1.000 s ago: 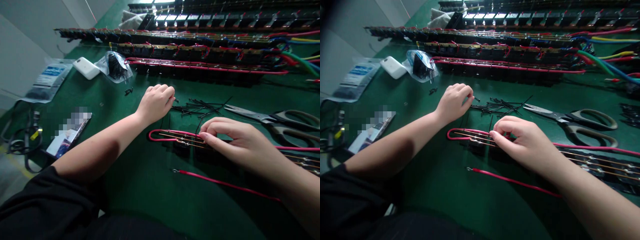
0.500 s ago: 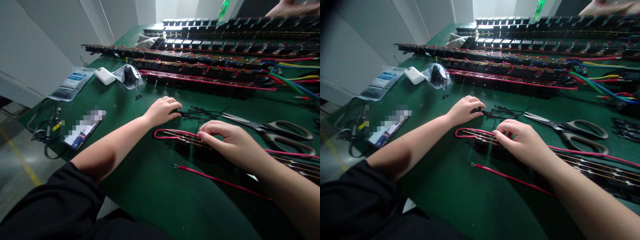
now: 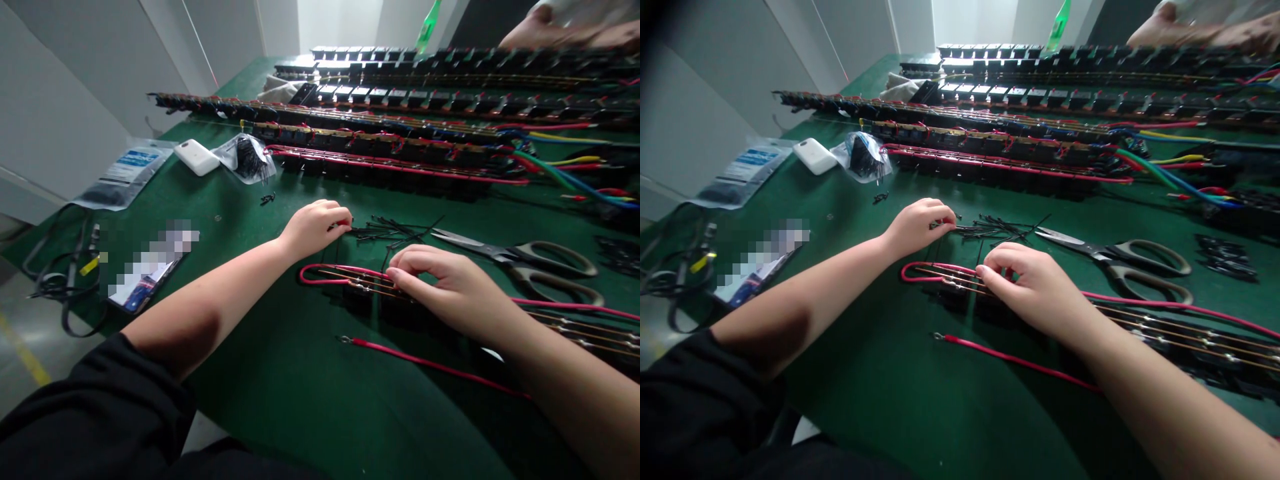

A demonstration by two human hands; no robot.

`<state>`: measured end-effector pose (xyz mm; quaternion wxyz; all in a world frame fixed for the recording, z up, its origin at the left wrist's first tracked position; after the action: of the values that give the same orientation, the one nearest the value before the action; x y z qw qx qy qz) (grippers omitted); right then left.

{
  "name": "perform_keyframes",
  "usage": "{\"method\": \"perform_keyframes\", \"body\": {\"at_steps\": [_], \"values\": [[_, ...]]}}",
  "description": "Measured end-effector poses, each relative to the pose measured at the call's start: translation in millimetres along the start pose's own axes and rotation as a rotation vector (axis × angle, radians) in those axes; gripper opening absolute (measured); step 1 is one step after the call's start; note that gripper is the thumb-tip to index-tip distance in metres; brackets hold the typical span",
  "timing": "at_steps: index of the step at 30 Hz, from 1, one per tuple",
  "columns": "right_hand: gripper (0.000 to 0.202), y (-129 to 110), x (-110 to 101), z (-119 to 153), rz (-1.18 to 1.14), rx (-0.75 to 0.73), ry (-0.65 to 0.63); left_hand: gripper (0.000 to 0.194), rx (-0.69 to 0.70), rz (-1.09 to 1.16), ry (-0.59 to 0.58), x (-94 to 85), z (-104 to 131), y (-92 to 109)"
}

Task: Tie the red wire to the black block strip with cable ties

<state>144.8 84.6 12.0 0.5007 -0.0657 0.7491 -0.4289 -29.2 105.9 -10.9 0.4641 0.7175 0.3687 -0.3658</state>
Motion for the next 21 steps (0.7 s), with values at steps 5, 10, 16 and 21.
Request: {"method": "perform_keyframes", "body": {"at_steps": [5,10,16,21], "values": [[0.029,-3,0,1,-0.008,0.011,0.006,0.004,-0.064,0.102,0.043,-4.7,0,-5],[0.028,-3,-1,1,-0.016,0.02,0.013,0.008,-0.104,0.19,0.007,-3.0,0,-6],[0.029,-1,0,1,-0.03,0.024,0.02,0.01,-0.17,0.411,-0.016,-6.2,3,-2],[0.027,-1,0,2,-0.046,0.033,0.023,0.013,-0.25,0.677,-0.038,-3.2,8,6]]}}
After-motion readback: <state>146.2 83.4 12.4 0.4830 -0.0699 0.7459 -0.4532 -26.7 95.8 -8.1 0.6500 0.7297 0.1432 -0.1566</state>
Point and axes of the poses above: each hand's wrist, its own z-axis away from the middle knuckle, its own x-axis out of the palm, y = z × x, the point moved 8 cm from there along -z, towards the middle knuckle, and after that the axes turned 7 degrees about -x, right-handed, at the moved point
